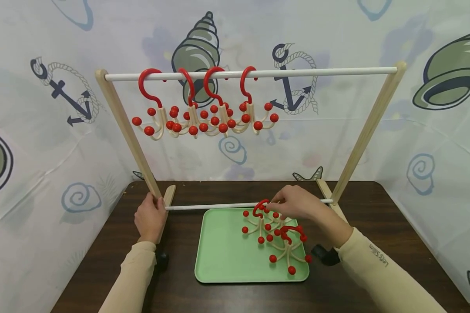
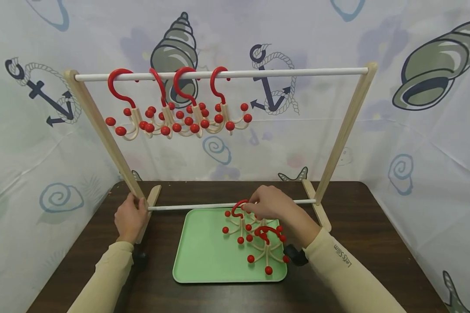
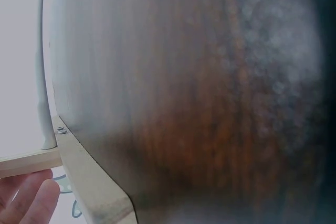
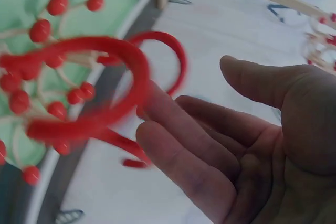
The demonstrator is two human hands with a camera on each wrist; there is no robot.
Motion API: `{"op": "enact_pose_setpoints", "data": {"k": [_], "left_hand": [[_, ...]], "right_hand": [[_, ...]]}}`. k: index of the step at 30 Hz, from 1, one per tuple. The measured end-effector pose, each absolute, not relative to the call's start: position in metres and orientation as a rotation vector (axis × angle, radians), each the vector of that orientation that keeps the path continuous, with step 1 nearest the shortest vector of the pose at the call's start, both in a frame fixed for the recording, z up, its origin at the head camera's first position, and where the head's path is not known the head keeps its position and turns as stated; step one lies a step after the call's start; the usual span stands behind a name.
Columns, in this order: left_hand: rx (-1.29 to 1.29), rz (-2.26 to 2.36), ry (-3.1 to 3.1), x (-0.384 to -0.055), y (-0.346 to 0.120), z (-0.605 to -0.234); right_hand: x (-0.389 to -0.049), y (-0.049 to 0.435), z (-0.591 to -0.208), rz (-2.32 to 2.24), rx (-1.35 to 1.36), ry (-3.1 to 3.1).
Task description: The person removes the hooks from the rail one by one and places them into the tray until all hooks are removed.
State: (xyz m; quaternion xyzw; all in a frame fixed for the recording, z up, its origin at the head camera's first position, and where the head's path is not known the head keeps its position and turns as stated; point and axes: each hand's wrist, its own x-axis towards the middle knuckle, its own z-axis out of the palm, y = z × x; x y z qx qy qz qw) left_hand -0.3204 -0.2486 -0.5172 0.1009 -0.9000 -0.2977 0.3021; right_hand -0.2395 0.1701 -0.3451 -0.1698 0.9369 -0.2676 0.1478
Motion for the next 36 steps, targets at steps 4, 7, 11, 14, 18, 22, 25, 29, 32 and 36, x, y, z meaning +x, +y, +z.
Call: {"op": "enact_pose_setpoints", "data": {"k": [4,7,11,14,18,22,25,29,32,36], "left_hand": [[0.274,-0.784,-2.388,-0.319,-0.25,-0.518],[0.278,-0.783,-2.39,-0.318,-0.25,-0.519],[0.288,-0.783,-2.394,-0.317,-0.251,-0.52],[0.298,-0.78,-2.398,-0.317,-0.251,-0.521],[0.299,-0.778,-2.404,-0.317,-0.251,-0.519],[0.287,-0.776,-2.404,-0.318,-0.251,-0.517],[0.284,-0.775,-2.403,-0.319,-0.25,-0.516],[0.291,-0.779,-2.412,-0.32,-0.25,-0.516],[0.295,-0.78,-2.416,-0.32,-0.249,-0.516],[0.285,-0.776,-2.401,-0.32,-0.248,-0.517]], "right_hand": [[-0.238,0.178,-0.323,-0.809,-0.529,2.75],[-0.237,0.181,-0.305,-0.842,-0.577,2.827],[-0.241,0.18,-0.281,-0.896,-0.738,3.003],[-0.245,0.177,-0.265,-0.995,-0.896,3.169],[-0.255,0.17,-0.245,-1.145,-1.0,3.406],[-0.273,0.162,-0.228,-1.092,-0.911,3.585],[-0.287,0.155,-0.217,-0.994,-0.788,3.563],[-0.303,0.146,-0.209,-0.97,-0.681,3.426],[-0.31,0.139,-0.204,-0.998,-0.634,3.354],[-0.315,0.13,-0.2,-1.014,-0.596,3.29]]}}
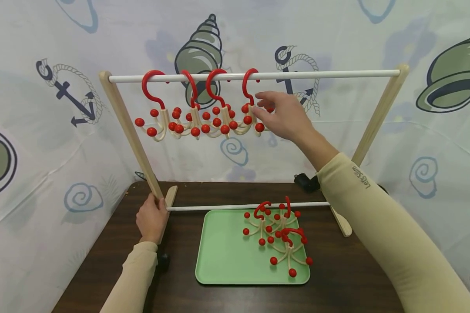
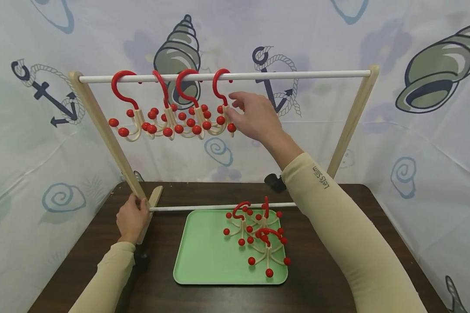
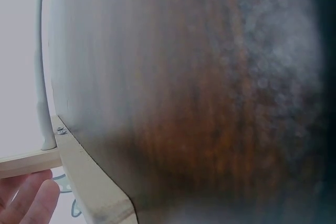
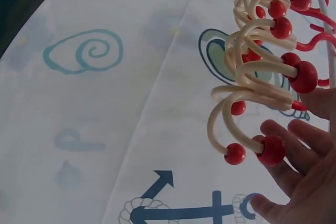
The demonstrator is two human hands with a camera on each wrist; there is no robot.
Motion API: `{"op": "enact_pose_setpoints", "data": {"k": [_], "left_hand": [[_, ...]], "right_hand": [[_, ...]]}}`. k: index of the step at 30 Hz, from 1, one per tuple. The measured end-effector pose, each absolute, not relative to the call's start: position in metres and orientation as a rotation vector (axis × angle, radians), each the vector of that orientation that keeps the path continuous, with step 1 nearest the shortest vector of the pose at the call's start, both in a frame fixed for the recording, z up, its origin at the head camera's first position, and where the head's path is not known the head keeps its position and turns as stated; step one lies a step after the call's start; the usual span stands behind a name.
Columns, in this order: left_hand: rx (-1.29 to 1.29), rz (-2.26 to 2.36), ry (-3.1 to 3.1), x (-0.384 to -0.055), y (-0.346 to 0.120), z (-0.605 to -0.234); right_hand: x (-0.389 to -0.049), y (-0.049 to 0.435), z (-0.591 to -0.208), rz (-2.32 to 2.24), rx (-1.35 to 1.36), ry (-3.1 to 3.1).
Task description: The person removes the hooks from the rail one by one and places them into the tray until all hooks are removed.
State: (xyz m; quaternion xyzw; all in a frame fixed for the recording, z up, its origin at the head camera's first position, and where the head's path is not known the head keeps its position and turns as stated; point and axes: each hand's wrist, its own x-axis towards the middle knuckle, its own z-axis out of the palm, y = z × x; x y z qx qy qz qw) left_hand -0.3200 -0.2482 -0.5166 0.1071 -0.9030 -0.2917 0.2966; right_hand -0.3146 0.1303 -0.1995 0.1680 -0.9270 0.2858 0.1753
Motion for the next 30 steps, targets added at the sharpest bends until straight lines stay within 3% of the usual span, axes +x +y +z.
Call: {"op": "enact_pose_setpoints", "data": {"k": [30], "left_hand": [[0.275,-0.78,-2.378,-0.322,-0.25,-0.52]], "right_hand": [[-0.317,0.14,-0.189,0.657,0.453,-2.648]]}}
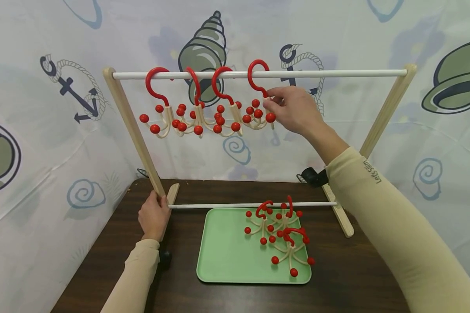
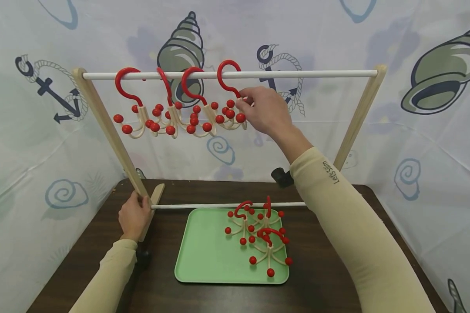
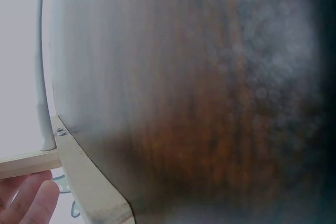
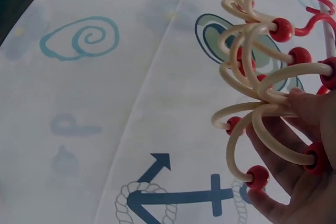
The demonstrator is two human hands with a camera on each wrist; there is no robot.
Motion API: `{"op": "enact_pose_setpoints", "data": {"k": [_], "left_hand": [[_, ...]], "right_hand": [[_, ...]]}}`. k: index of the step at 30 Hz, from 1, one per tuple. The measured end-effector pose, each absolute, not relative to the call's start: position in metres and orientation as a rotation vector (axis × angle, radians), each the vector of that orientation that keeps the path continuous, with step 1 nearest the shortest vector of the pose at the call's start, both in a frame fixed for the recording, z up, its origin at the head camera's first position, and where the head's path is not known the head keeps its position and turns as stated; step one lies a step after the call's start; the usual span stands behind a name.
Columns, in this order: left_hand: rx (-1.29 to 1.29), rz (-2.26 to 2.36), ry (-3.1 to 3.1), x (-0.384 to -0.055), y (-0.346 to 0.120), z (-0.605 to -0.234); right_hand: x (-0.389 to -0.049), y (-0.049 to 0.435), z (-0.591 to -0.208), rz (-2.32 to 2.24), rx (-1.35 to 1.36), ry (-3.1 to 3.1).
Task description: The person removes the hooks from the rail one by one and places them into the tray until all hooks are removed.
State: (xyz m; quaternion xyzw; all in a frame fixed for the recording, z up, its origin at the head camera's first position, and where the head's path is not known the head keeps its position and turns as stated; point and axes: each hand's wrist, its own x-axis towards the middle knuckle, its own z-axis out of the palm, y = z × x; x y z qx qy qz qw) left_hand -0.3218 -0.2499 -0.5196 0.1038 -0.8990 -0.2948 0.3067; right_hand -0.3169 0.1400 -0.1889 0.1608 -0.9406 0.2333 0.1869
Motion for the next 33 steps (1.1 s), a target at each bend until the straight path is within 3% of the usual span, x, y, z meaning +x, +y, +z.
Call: {"op": "enact_pose_setpoints", "data": {"k": [13,17,26,33], "left_hand": [[0.272,-0.769,-2.372,-0.32,-0.248,-0.518],[0.264,-0.766,-2.369,-0.321,-0.249,-0.518],[0.26,-0.775,-2.372,-0.322,-0.249,-0.519],[0.279,-0.794,-2.376,-0.32,-0.248,-0.518]], "right_hand": [[-0.3,0.158,-0.178,0.779,0.379,-2.734],[-0.296,0.165,-0.19,0.897,0.303,-2.686],[-0.306,0.183,-0.235,1.101,0.403,-2.305],[-0.316,0.197,-0.239,1.187,0.45,-2.192]]}}
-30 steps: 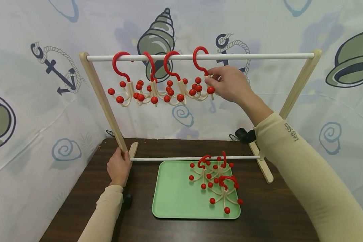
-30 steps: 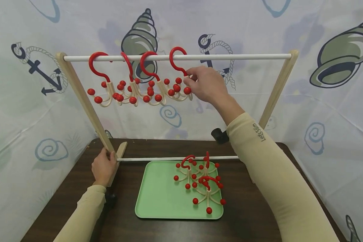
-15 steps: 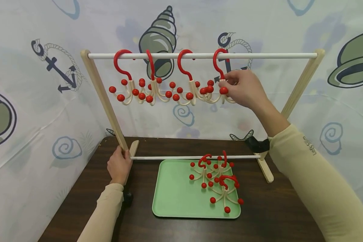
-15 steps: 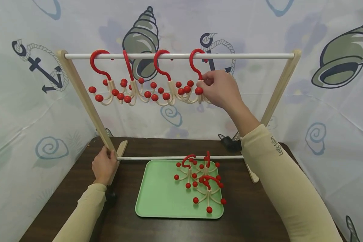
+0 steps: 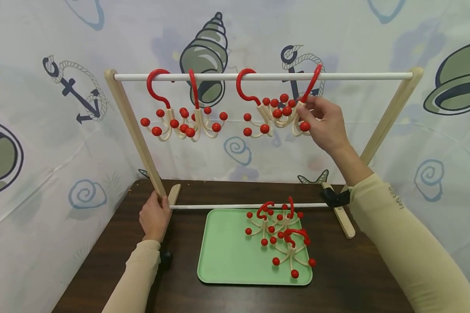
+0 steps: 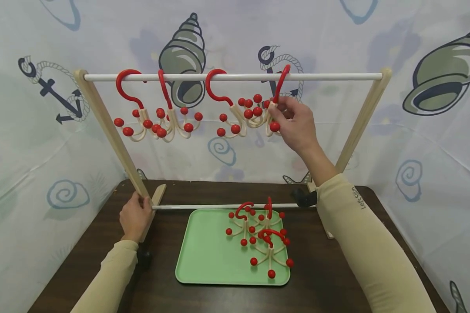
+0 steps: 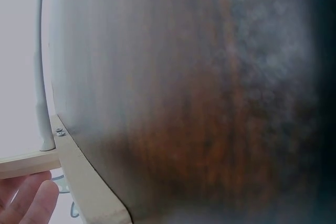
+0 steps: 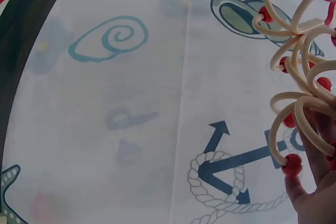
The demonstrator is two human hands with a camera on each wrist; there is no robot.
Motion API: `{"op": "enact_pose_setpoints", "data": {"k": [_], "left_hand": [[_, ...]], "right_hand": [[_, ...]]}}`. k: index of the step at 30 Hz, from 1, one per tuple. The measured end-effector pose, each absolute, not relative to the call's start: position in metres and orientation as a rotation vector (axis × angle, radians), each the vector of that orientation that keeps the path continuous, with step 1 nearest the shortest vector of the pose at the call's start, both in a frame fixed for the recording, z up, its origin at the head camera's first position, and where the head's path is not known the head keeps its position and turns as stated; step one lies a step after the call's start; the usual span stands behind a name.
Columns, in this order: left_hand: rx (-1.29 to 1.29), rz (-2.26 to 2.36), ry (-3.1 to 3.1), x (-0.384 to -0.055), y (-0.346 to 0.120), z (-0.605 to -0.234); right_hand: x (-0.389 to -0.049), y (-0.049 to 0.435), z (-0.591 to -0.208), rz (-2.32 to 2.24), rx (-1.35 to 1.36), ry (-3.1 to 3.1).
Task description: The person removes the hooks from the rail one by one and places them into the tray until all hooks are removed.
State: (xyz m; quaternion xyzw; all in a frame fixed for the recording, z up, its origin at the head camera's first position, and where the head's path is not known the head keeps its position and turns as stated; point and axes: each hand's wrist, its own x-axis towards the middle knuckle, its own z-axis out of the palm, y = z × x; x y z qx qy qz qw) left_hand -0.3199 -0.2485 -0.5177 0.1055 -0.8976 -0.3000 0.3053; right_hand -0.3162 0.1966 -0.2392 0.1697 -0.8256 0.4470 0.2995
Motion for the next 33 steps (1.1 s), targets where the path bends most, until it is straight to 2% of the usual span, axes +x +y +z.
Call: {"op": "enact_pose_setpoints", "data": {"k": [13,24,33], "left_hand": [[0.305,-0.78,-2.378,-0.32,-0.248,-0.515],[0.293,-0.763,-2.379,-0.321,-0.247,-0.518],[0.292,-0.761,-2.365,-0.32,-0.248,-0.519]], "right_hand": [[-0.318,0.211,-0.226,1.174,0.453,-2.199],[-0.312,0.219,-0.264,1.156,0.401,-2.279],[-0.313,0.215,-0.292,1.134,0.49,-2.227]]}}
